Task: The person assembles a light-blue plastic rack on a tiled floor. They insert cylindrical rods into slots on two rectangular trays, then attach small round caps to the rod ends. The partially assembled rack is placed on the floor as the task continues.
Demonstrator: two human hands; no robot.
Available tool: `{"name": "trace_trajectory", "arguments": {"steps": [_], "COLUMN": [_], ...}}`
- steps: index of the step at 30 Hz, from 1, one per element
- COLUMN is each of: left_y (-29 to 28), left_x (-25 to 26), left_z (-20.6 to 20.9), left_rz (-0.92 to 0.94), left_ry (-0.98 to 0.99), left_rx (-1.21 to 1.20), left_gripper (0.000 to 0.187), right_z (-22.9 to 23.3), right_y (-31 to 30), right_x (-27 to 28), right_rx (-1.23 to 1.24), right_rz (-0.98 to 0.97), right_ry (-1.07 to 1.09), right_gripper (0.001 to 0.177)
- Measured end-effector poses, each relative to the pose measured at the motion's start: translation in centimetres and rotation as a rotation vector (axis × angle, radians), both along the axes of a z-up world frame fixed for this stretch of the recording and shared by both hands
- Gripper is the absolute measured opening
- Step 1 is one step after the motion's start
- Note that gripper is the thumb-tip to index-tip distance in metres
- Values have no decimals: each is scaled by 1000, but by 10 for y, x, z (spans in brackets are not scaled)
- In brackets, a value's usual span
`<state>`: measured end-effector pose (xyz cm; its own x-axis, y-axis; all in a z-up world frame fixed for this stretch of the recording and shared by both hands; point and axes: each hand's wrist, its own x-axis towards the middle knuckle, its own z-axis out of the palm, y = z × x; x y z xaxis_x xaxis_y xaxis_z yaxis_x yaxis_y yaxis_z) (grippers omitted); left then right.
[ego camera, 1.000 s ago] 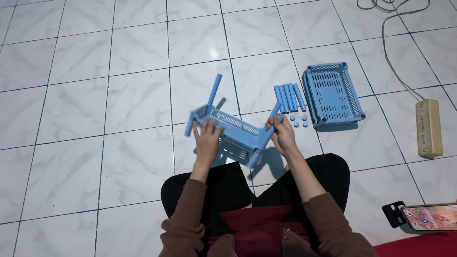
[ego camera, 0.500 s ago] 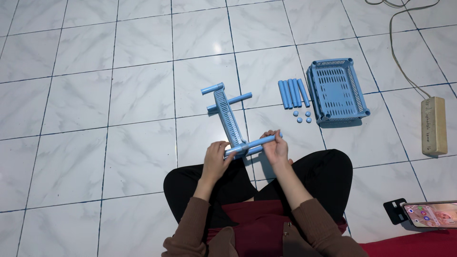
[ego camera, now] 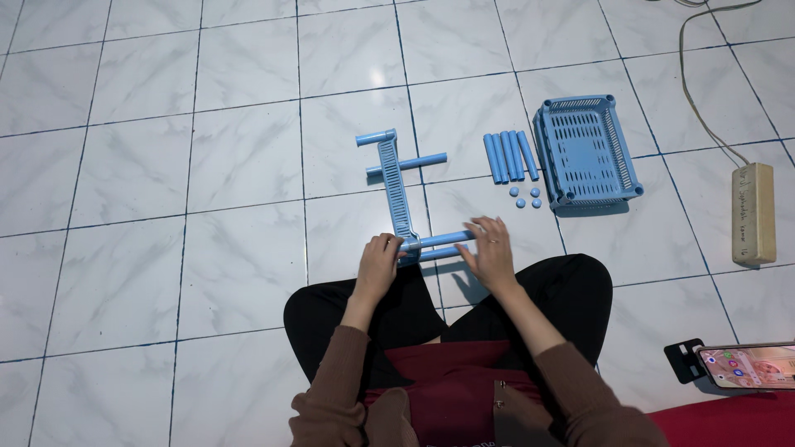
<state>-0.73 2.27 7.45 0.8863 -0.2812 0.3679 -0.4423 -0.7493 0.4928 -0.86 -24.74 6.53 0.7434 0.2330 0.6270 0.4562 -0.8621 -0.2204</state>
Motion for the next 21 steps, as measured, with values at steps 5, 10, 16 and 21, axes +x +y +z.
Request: {"name": "trace_trajectory", "arguments": {"steps": [5, 10, 16, 21], "left_y": [-1, -8, -9, -3], "left_x": [12, 14, 20, 29], "left_z": [6, 12, 10, 0], "left_rz": [18, 115, 45, 18], "left_ry": [42, 6, -35, -55], "left_rx": [93, 185, 323, 326], "left_gripper": [57, 61, 49, 46], "right_z": [15, 10, 16, 20], "right_y": [5, 12, 15, 14], "right_x": [27, 31, 35, 43], "right_rx": [2, -105, -192, -203], "right_rz": [214, 262, 233, 282], "right_ry": [289, 352, 392, 572], "right_gripper": [36, 31, 39, 41]}}
